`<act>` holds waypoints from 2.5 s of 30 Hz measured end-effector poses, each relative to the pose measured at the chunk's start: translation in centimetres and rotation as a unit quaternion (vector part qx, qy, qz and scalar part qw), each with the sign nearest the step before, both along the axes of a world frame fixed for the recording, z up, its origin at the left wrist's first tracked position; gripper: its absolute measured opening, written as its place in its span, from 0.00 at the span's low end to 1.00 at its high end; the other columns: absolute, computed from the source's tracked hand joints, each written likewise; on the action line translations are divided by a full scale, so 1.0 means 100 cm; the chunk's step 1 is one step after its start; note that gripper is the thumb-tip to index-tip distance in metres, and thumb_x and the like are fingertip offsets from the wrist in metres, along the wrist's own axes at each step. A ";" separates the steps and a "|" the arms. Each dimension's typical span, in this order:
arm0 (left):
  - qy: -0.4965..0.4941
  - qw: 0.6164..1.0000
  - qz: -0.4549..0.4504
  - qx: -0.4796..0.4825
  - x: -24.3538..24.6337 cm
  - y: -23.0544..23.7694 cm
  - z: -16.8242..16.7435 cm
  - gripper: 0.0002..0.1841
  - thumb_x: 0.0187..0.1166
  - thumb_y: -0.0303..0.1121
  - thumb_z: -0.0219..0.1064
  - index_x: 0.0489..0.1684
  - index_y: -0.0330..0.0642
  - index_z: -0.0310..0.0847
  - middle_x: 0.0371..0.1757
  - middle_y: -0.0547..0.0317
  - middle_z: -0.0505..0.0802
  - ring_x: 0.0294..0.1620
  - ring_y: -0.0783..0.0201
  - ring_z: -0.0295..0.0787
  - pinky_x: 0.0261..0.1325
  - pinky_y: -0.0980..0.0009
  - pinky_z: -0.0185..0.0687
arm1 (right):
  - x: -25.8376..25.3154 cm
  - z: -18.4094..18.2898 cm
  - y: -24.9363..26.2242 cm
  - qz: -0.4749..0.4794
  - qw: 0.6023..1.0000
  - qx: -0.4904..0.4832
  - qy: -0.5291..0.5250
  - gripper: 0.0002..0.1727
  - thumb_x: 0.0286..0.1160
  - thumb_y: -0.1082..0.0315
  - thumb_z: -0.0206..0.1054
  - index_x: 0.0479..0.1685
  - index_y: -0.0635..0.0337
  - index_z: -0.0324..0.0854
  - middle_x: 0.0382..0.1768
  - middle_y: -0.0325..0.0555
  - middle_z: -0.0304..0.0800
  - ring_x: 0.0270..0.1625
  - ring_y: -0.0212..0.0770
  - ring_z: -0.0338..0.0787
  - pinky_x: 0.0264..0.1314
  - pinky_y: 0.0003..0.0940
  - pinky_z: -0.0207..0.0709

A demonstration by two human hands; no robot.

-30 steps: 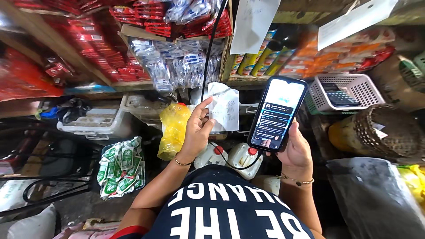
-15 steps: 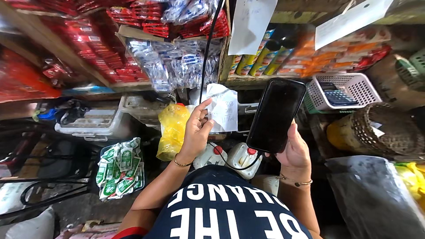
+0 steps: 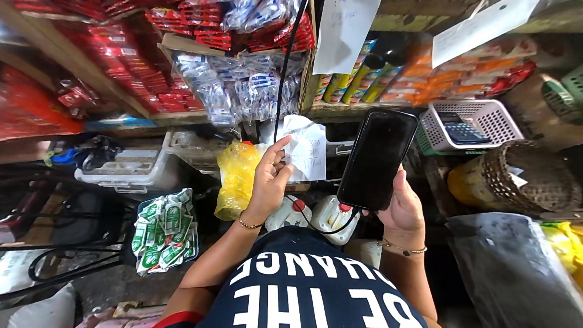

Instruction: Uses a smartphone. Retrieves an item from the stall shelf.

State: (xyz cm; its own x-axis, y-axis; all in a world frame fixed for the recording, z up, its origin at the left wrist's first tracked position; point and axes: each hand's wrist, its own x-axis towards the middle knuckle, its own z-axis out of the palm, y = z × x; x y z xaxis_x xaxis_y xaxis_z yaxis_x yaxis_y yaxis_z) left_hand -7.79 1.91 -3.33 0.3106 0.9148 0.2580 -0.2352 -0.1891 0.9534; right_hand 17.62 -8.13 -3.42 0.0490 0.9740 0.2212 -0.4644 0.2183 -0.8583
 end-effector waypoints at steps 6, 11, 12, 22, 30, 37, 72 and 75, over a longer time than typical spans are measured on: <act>0.012 1.000 0.002 0.002 0.000 0.000 -0.002 0.31 0.80 0.19 0.58 0.86 0.47 0.67 0.63 0.56 0.87 0.52 0.68 0.87 0.54 0.72 0.85 | 0.000 -0.002 -0.002 -0.010 1.000 -0.010 -0.008 0.30 0.87 0.40 0.53 0.83 0.40 0.61 0.60 0.43 0.90 0.45 0.41 0.96 0.29 0.34 0.91; 0.005 1.000 0.000 -0.005 0.001 0.001 -0.002 0.31 0.80 0.18 0.57 0.86 0.46 0.67 0.64 0.55 0.87 0.52 0.68 0.87 0.55 0.72 0.85 | 0.000 -0.002 -0.001 -0.010 1.000 -0.006 -0.008 0.30 0.86 0.40 0.54 0.82 0.40 0.62 0.60 0.43 0.90 0.44 0.40 0.96 0.28 0.33 0.91; 0.004 1.000 0.000 -0.005 0.001 0.001 -0.002 0.31 0.80 0.18 0.57 0.86 0.46 0.67 0.64 0.55 0.87 0.52 0.68 0.87 0.55 0.72 0.85 | 0.001 -0.002 -0.001 -0.008 1.000 -0.005 -0.005 0.29 0.87 0.40 0.53 0.82 0.40 0.62 0.60 0.43 0.90 0.44 0.41 0.96 0.29 0.34 0.91; -0.002 1.000 0.001 0.004 0.001 0.002 -0.003 0.31 0.80 0.17 0.56 0.85 0.46 0.67 0.64 0.55 0.87 0.53 0.69 0.87 0.55 0.72 0.85 | 0.001 -0.002 0.002 -0.001 1.000 -0.001 -0.004 0.29 0.87 0.41 0.54 0.82 0.39 0.61 0.61 0.43 0.90 0.46 0.42 0.96 0.30 0.35 0.92; -0.001 1.000 0.002 -0.002 0.000 0.003 -0.003 0.31 0.80 0.18 0.57 0.86 0.47 0.66 0.64 0.56 0.87 0.52 0.69 0.87 0.55 0.72 0.86 | -0.001 0.000 0.003 -0.014 1.000 -0.014 -0.006 0.29 0.88 0.42 0.53 0.82 0.40 0.61 0.60 0.43 0.90 0.44 0.40 0.96 0.28 0.33 0.91; 0.001 1.000 -0.002 -0.008 0.002 0.003 -0.001 0.31 0.79 0.16 0.56 0.85 0.45 0.67 0.64 0.55 0.87 0.54 0.68 0.88 0.57 0.72 0.86 | -0.002 0.001 0.005 -0.012 1.000 -0.014 -0.007 0.29 0.88 0.42 0.53 0.83 0.39 0.61 0.60 0.42 0.89 0.45 0.40 0.95 0.29 0.33 0.91; 0.052 0.994 -0.079 0.048 0.031 -0.025 -0.012 0.16 0.88 0.27 0.54 0.60 0.27 0.85 0.69 0.46 0.87 0.74 0.66 0.80 0.78 0.68 0.75 | -0.019 -0.004 0.010 0.017 0.995 -0.094 -0.002 0.30 0.78 0.37 0.63 0.66 0.51 0.80 0.53 0.42 0.94 0.55 0.39 0.94 0.54 0.40 0.91; 0.049 0.991 -0.124 0.029 0.033 -0.023 -0.011 0.19 0.90 0.30 0.52 0.70 0.31 0.80 0.71 0.49 0.85 0.72 0.65 0.81 0.76 0.66 0.78 | -0.019 -0.007 0.010 -0.013 0.995 -0.092 -0.025 0.32 0.83 0.36 0.56 0.70 0.51 0.76 0.56 0.41 0.92 0.58 0.39 0.92 0.58 0.40 0.89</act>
State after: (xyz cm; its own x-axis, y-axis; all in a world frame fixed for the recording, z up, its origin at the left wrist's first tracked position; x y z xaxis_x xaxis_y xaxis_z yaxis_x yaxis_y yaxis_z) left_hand -4.52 -0.35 -4.48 0.5496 0.7920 0.2657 -0.1876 -0.1929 0.9631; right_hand 15.68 -7.10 -4.09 0.0683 0.9968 0.0410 -0.4156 0.0658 -0.9072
